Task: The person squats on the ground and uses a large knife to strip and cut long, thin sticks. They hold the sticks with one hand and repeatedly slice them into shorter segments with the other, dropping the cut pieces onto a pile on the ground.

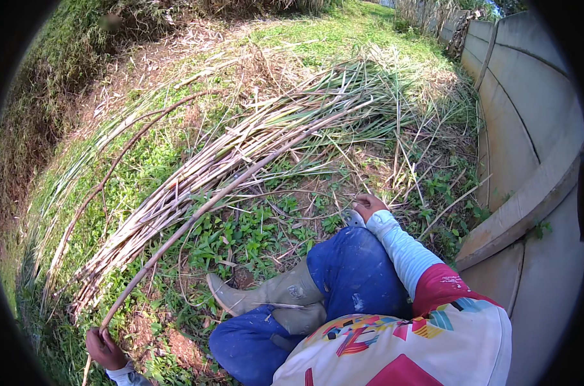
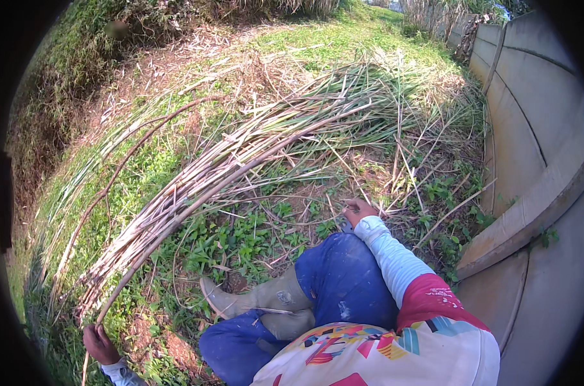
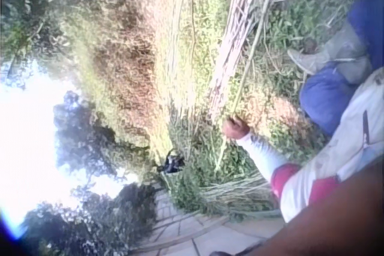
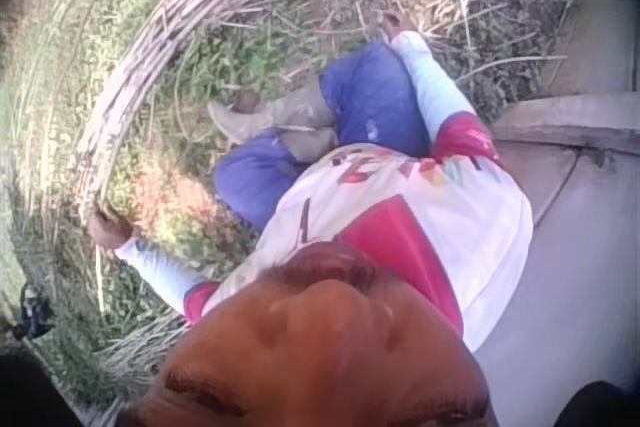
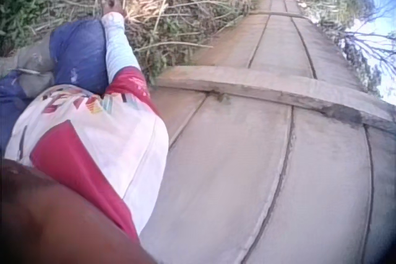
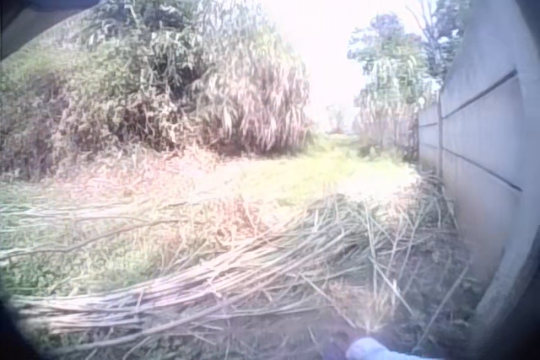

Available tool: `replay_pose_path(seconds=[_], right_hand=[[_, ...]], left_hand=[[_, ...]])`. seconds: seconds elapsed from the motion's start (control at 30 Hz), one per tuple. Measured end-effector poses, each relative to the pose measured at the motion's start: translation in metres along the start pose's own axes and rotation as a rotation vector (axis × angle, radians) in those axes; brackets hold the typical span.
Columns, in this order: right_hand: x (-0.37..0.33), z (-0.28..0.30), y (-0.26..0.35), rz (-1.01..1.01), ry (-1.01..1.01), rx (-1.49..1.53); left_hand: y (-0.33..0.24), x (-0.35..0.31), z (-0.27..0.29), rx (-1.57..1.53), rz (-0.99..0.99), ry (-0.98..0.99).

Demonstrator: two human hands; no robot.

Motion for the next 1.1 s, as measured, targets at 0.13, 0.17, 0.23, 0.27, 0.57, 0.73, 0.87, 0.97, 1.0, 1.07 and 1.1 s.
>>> replay_pose_path(seconds=[0.13,0.17,0.23,0.27,0.57,0.73,0.87,0.97,1.0,1.07,1.1], right_hand=[[0.018,-0.049,0.063,-0.268,0.098,0.633],[0.026,-0.056,0.078,-0.313,0.115,0.758],[0.043,-0.074,0.109,-0.327,0.166,0.978],[0.051,-0.080,0.123,-0.333,0.153,1.097],[0.116,-0.069,0.126,-0.375,-0.260,1.787],[0.104,-0.018,0.217,-0.001,-0.217,1.848],[0.060,0.068,0.338,0.321,-0.083,2.000],[0.006,0.111,0.402,0.495,-0.055,1.966],[-0.004,0.121,0.409,0.563,-0.040,1.953],[-0.006,0.127,0.390,0.587,-0.108,1.899],[-0.005,0.128,0.377,0.591,-0.137,1.894]], left_hand=[[0.008,-0.009,0.098,0.316,-0.084,-0.148],[0.013,-0.015,0.120,0.286,-0.018,-0.205],[0.036,-0.033,0.146,0.313,-0.028,-0.205],[0.038,-0.041,0.163,0.339,-0.065,-0.288],[0.140,-0.130,0.194,0.297,0.112,-0.305],[0.161,-0.147,0.196,0.350,0.161,-0.237],[0.181,-0.148,0.181,0.345,0.206,-0.145],[0.232,-0.158,0.164,0.265,0.402,0.033],[0.255,-0.163,0.150,0.200,0.504,0.114],[0.295,-0.165,0.117,-0.244,0.707,0.048],[0.319,-0.165,0.104,-0.458,0.778,0.055]])
Point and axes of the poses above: each hand's wrist, its own x-axis towards the middle knuckle, its own z-axis out of the back of the hand, y = z × x, the point moved 10 cm from there along x, towards the middle knuckle, and after that the axes turned 12 degrees about x, right-handed, at the moved point
